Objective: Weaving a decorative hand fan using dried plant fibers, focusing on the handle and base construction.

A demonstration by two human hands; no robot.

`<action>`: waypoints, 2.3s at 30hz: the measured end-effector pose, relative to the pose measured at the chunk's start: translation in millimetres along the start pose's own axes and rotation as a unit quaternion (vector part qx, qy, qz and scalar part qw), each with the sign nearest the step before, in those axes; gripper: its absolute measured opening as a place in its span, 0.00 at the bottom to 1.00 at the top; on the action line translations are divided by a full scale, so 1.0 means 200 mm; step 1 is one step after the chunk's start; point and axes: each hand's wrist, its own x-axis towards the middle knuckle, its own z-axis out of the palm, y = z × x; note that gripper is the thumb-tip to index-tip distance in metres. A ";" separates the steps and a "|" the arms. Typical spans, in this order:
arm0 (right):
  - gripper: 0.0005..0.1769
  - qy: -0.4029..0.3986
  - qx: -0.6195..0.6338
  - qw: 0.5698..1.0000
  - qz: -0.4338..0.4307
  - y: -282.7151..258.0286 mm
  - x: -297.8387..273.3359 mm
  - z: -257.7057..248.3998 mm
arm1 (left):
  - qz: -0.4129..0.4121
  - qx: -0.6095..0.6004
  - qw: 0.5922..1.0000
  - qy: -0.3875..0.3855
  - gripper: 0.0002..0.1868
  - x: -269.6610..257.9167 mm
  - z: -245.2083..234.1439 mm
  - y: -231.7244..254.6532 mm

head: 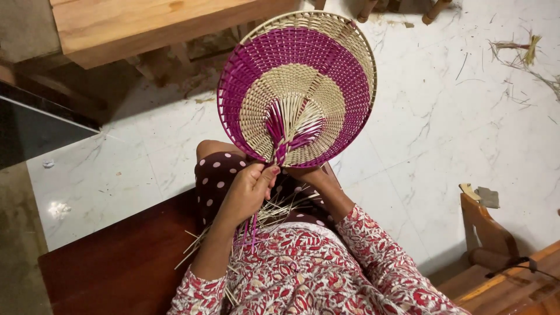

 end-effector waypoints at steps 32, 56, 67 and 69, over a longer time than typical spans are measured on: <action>0.06 0.013 0.352 0.936 -0.017 -0.18 -0.07 -0.36 | 0.018 -0.022 0.999 0.021 0.24 0.07 0.06 -0.10; 0.05 0.034 0.589 0.806 0.050 -0.34 -0.14 -0.66 | 0.011 0.024 1.000 0.010 0.24 0.02 0.01 -0.05; 0.09 0.048 0.693 0.714 0.087 -0.46 -0.15 -0.79 | 0.056 -0.005 0.998 0.027 0.29 0.11 0.11 -0.32; 0.09 0.050 0.704 0.702 0.091 -0.48 -0.15 -0.82 | 0.054 -0.005 0.998 0.029 0.29 0.10 0.13 -0.33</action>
